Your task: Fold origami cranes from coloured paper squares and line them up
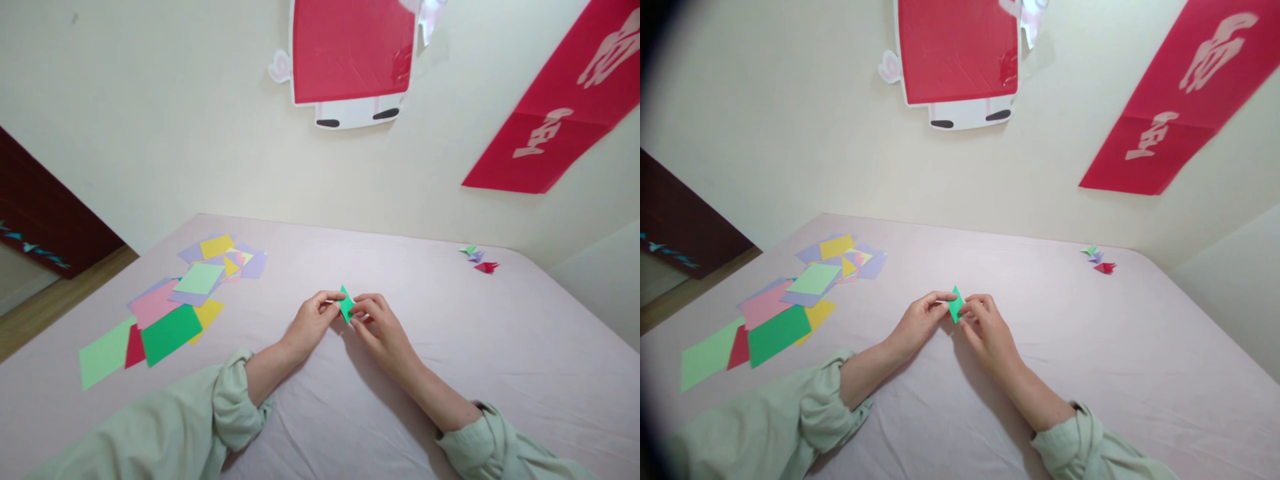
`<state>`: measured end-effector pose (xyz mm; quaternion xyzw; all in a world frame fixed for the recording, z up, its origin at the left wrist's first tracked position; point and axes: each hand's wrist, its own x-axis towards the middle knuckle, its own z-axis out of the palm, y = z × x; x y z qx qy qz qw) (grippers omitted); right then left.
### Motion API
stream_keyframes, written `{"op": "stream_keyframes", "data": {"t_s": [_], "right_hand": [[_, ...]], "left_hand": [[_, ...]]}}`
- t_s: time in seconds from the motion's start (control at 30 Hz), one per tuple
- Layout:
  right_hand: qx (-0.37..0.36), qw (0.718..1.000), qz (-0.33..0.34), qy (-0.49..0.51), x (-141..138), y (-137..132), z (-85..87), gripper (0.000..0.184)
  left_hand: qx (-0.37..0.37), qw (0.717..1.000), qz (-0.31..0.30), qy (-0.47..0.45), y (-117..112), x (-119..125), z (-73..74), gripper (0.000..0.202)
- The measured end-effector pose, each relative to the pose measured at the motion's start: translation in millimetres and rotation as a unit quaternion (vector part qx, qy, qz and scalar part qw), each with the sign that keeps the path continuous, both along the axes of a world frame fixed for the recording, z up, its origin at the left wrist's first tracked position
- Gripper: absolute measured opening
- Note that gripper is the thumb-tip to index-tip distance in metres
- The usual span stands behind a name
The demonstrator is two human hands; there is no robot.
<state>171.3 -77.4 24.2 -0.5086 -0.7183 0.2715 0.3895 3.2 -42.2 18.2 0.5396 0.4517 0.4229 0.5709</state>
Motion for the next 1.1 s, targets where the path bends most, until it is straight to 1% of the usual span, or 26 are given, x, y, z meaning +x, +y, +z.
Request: {"op": "stream_keyframes", "data": {"t_s": [0.03, 0.1, 0.17, 0.27, 0.43, 0.73, 0.97, 1.1], "right_hand": [[0.033, 0.999, -0.002, -0.033, 0.1, -0.8, 1.5, 0.013], [0.075, 0.993, 0.0, -0.087, 0.0, -1.6, 3.6, 0.015], [0.092, 0.988, 0.006, -0.12, -0.2, -1.7, 4.1, 0.017], [0.099, 0.985, 0.015, -0.142, -0.4, -1.3, 3.2, 0.017], [0.089, 0.985, 0.023, -0.143, -0.6, -1.6, 3.9, 0.015], [0.079, 0.989, 0.028, -0.119, 0.1, -0.9, 4.3, 0.015], [0.087, 0.988, 0.031, -0.123, 0.4, -1.0, 2.4, 0.018], [0.098, 0.986, 0.028, -0.133, -0.8, -1.5, 3.6, 0.015]], "left_hand": [[0.0, 1.0, 0.001, -0.004, 0.1, -0.1, -0.4, 0.027], [-0.001, 1.0, 0.004, -0.008, 0.2, -0.1, -0.6, 0.028], [0.0, 1.0, 0.009, -0.006, 0.2, 0.1, -0.1, 0.028], [0.0, 1.0, 0.01, 0.002, 0.1, 0.4, 1.3, 0.027], [0.006, 1.0, 0.007, 0.012, 0.0, 0.6, 2.8, 0.027], [-0.006, 1.0, 0.007, 0.01, 0.2, 0.4, 3.5, 0.028], [0.01, 1.0, -0.004, 0.013, -1.0, 0.6, 2.8, 0.027], [0.005, 1.0, -0.002, 0.01, -1.1, 0.4, 1.3, 0.027]]}}
